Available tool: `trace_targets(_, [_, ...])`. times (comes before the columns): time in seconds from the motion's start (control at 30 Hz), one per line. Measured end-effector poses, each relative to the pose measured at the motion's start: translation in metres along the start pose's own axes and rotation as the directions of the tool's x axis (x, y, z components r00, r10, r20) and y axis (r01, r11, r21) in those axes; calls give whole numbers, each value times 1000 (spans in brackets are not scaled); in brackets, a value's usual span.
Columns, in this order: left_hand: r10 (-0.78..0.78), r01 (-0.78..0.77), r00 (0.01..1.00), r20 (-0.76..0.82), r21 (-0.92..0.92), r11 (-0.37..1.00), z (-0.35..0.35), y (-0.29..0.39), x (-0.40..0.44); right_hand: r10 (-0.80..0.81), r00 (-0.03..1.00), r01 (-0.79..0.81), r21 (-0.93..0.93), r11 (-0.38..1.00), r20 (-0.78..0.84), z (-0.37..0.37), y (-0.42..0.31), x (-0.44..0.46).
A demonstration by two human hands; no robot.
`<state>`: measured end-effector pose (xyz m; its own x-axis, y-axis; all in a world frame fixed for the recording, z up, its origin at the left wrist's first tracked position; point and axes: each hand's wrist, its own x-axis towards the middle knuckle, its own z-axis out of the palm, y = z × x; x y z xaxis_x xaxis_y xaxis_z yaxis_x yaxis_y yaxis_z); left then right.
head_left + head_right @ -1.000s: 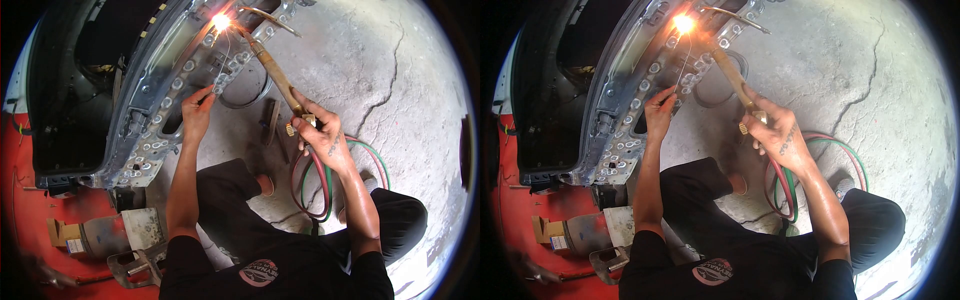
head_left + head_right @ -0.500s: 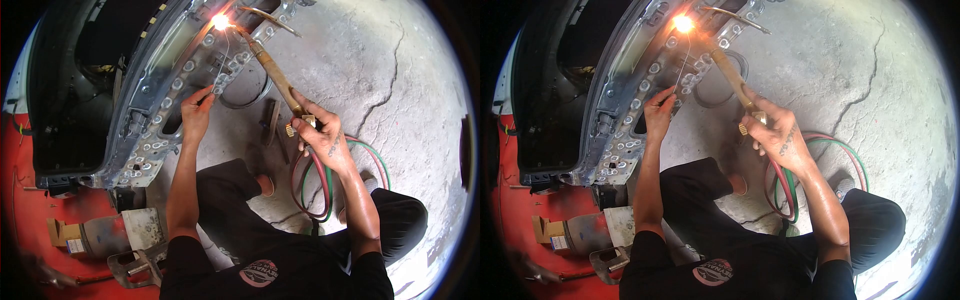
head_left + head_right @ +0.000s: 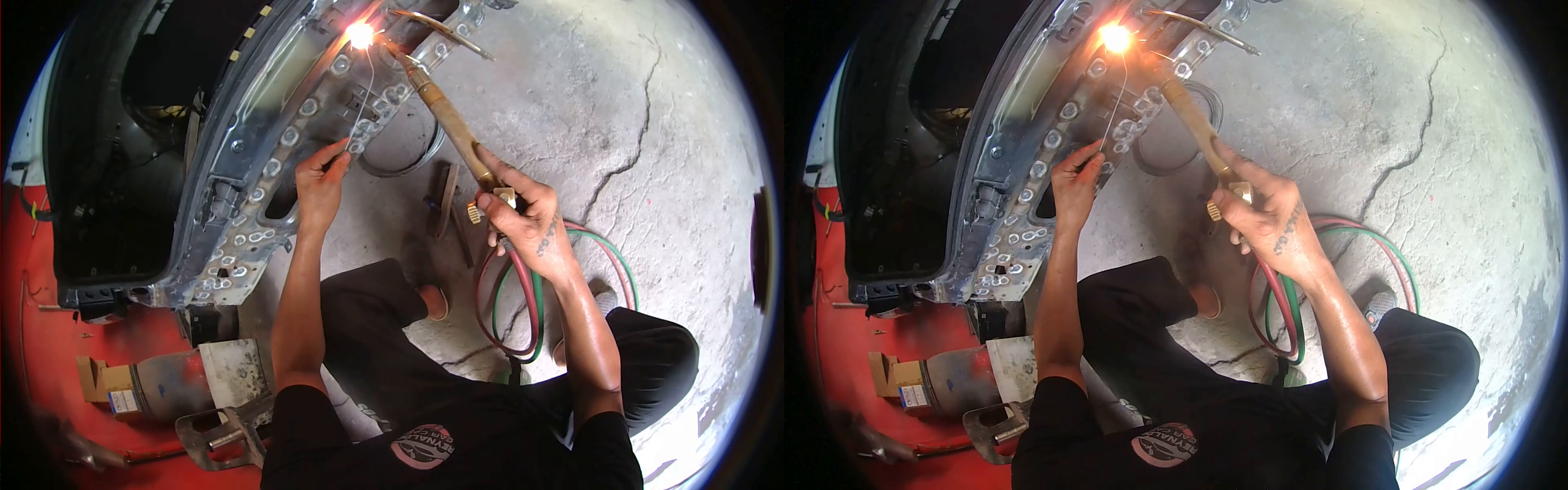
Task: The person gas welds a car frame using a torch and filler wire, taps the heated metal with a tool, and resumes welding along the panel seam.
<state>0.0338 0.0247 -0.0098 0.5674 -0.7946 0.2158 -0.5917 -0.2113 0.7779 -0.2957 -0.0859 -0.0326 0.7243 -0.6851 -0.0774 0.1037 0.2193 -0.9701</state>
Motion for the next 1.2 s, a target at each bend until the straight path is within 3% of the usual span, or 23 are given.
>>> trace_targets(1.2, [36, -36, 999, -6, -17, 999, 4, 3, 1, 2, 1000, -2, -1, 1000, -10, 0, 0, 1])
